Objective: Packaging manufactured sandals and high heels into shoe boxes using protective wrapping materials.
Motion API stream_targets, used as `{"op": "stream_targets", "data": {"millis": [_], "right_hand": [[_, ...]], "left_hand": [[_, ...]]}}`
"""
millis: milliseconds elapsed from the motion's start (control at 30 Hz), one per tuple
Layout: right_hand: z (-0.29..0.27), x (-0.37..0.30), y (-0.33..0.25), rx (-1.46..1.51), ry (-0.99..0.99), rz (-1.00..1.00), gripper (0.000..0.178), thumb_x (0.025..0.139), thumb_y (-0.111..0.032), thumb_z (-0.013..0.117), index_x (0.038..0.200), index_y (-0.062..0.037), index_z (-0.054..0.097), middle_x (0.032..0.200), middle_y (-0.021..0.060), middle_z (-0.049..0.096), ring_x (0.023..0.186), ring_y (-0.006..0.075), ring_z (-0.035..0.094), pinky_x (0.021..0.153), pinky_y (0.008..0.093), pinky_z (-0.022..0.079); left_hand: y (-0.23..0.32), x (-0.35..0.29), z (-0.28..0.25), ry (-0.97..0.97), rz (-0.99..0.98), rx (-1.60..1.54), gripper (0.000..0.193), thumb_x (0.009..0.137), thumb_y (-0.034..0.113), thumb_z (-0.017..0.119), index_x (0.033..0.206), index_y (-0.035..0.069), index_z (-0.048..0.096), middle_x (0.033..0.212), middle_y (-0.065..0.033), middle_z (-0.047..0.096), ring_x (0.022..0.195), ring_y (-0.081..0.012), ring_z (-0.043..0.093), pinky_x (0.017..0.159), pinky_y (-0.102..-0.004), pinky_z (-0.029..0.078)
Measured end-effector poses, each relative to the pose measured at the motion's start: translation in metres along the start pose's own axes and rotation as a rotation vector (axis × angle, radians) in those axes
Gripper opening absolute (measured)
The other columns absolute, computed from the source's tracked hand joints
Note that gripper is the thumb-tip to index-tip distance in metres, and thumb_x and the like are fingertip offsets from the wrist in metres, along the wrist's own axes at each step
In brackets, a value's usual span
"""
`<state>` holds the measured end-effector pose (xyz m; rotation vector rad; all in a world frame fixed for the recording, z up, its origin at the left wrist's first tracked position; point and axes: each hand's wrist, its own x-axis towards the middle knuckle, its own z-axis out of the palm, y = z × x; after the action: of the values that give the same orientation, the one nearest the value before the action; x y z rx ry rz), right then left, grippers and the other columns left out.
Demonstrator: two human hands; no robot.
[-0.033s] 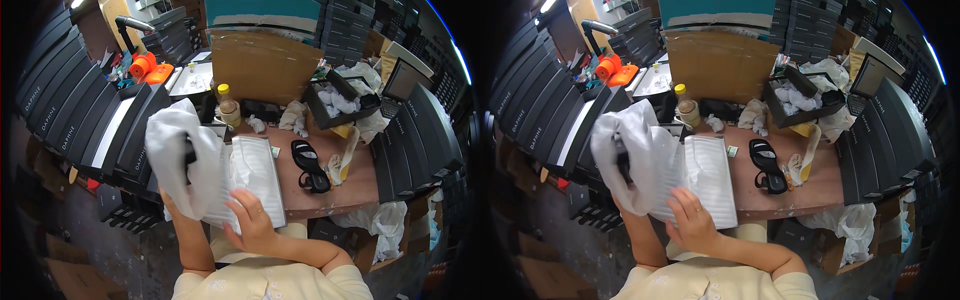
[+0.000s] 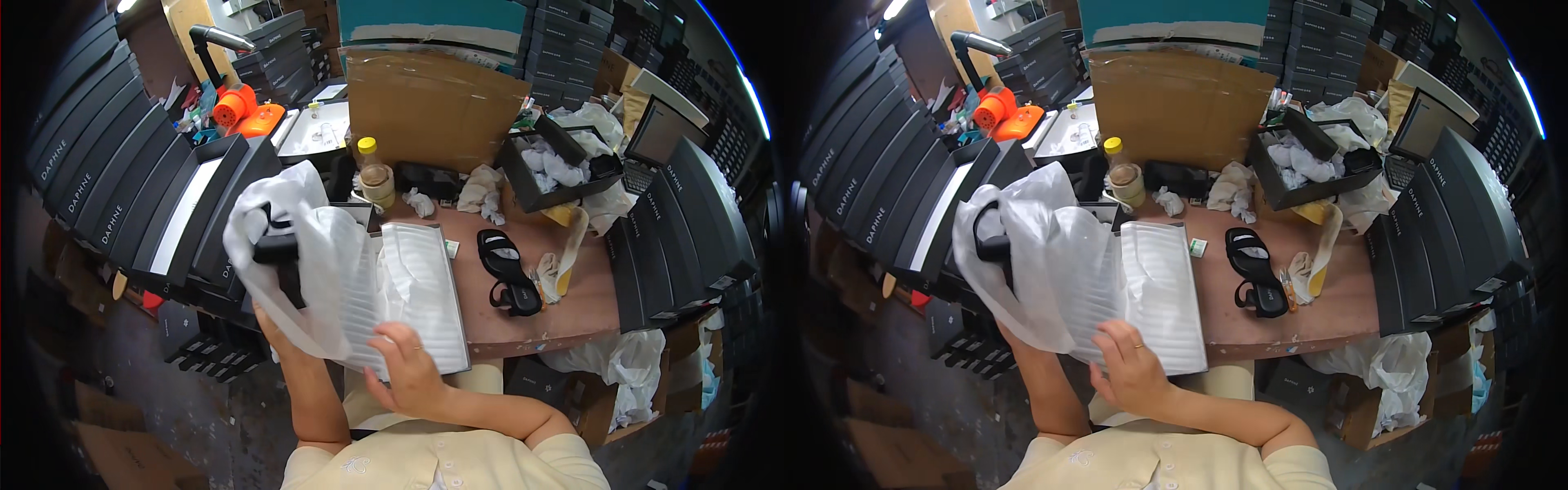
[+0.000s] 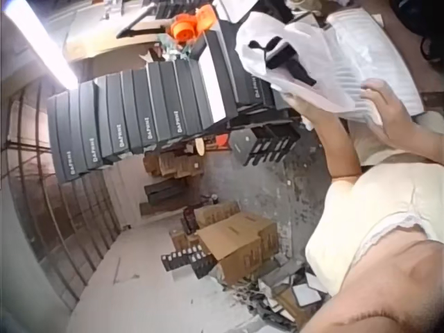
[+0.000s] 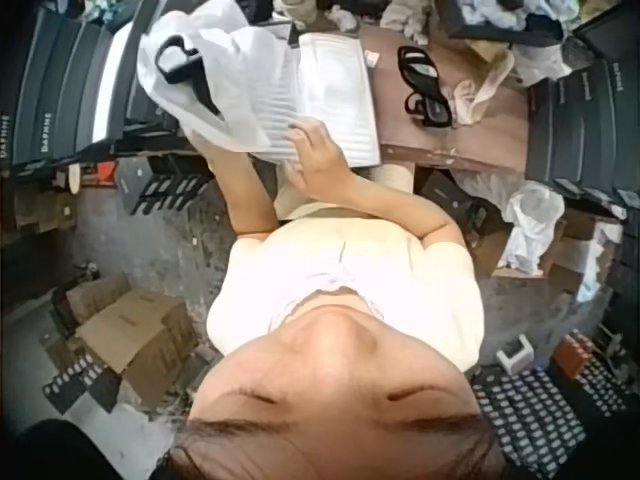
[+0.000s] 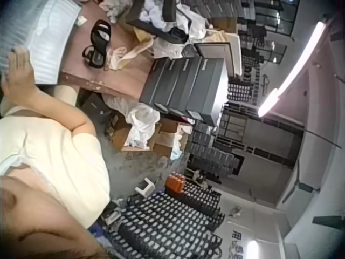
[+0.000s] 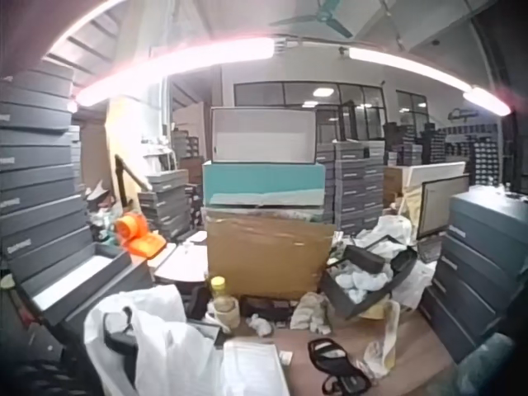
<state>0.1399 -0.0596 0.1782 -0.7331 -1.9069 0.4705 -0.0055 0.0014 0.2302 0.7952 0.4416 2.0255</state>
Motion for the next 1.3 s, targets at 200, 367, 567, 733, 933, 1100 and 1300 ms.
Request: {"op": "stream_targets", "data": {"millis": [200, 367, 567, 733, 933, 1100, 1300], "right_hand": [[0.034, 0.006, 0.074, -0.397, -0.606, 0.283, 0.037, 0.079, -0.013, 0.059, 0.109, 0.0061, 0.05, 0.101, 0.0194, 0.053, 0.098, 0.0333, 0.053, 0.076, 0.0402, 0.048], [0.036, 0.009, 0.106, -0.678, -0.79, 0.436, 0.027, 0.078, -0.013, 0.058, 0.1, 0.0022, 0.055, 0.091, 0.0156, 0.06, 0.084, 0.0315, 0.06, 0.066, 0.0416, 0.051], [-0.032, 0.022, 0.127, -0.452, -0.592, 0.485, 0.016, 0.072, -0.006, 0.055, 0.085, -0.002, 0.064, 0.082, 0.0204, 0.063, 0.074, 0.034, 0.062, 0.067, 0.0438, 0.047], [-0.191, 0.015, 0.137, -0.713, 0.169, 0.532, 0.024, 0.074, -0.004, 0.057, 0.098, -0.0005, 0.06, 0.101, 0.0181, 0.061, 0.096, 0.0315, 0.059, 0.081, 0.0378, 0.045], [-0.156, 0.088, 0.066, -0.222, 0.294, 0.346, 0.061, 0.079, -0.024, 0.069, 0.13, -0.0002, 0.045, 0.127, 0.0201, 0.05, 0.115, 0.0285, 0.05, 0.097, 0.0378, 0.039], [-0.085, 0.086, 0.122, 0.521, -0.529, 0.692, 0.074, 0.072, -0.037, 0.076, 0.127, 0.0017, 0.045, 0.12, 0.0158, 0.055, 0.114, 0.0239, 0.05, 0.097, 0.0334, 0.038], [-0.02, 0.006, 0.121, 0.284, -0.187, 0.776, 0.057, 0.075, -0.03, 0.073, 0.115, 0.0043, 0.052, 0.105, 0.0163, 0.062, 0.098, 0.0254, 0.06, 0.085, 0.0355, 0.046]], "left_hand": [[-0.016, 0.02, -0.041, 0.154, -0.031, 0.244, 0.027, 0.087, 0.007, 0.056, 0.112, -0.001, 0.055, 0.109, -0.0094, 0.061, 0.094, -0.0177, 0.062, 0.084, -0.0292, 0.051], [-0.036, 0.021, -0.003, 0.088, 0.078, 0.315, 0.02, 0.087, 0.008, 0.061, 0.103, -0.001, 0.055, 0.089, -0.0032, 0.062, 0.072, -0.0083, 0.06, 0.062, -0.0205, 0.049], [-0.05, 0.007, -0.013, -0.037, -0.177, 0.32, 0.04, 0.085, 0.004, 0.063, 0.12, -0.003, 0.044, 0.114, -0.0083, 0.056, 0.099, -0.0135, 0.056, 0.087, -0.0266, 0.044], [-0.064, -0.006, -0.013, -0.163, -0.169, 0.516, 0.035, 0.081, 0.002, 0.065, 0.112, -0.004, 0.051, 0.103, -0.0072, 0.059, 0.093, -0.0144, 0.056, 0.082, -0.0283, 0.044], [-0.08, -0.024, -0.023, -0.594, 0.149, 0.951, 0.022, 0.081, 0.001, 0.063, 0.102, -0.002, 0.059, 0.096, -0.0122, 0.062, 0.085, -0.0233, 0.06, 0.077, -0.0288, 0.044], [-0.09, -0.04, -0.044, -1.049, 0.305, 1.213, 0.04, 0.064, -0.008, 0.058, 0.104, -0.006, 0.056, 0.108, -0.0295, 0.05, 0.09, -0.0421, 0.053, 0.073, -0.0416, 0.046], [-0.002, -0.117, -0.056, -0.354, 0.434, 1.482, 0.023, 0.078, 0.008, 0.06, 0.097, -0.004, 0.054, 0.089, -0.0177, 0.055, 0.078, -0.0295, 0.055, 0.066, -0.0352, 0.044]]}}
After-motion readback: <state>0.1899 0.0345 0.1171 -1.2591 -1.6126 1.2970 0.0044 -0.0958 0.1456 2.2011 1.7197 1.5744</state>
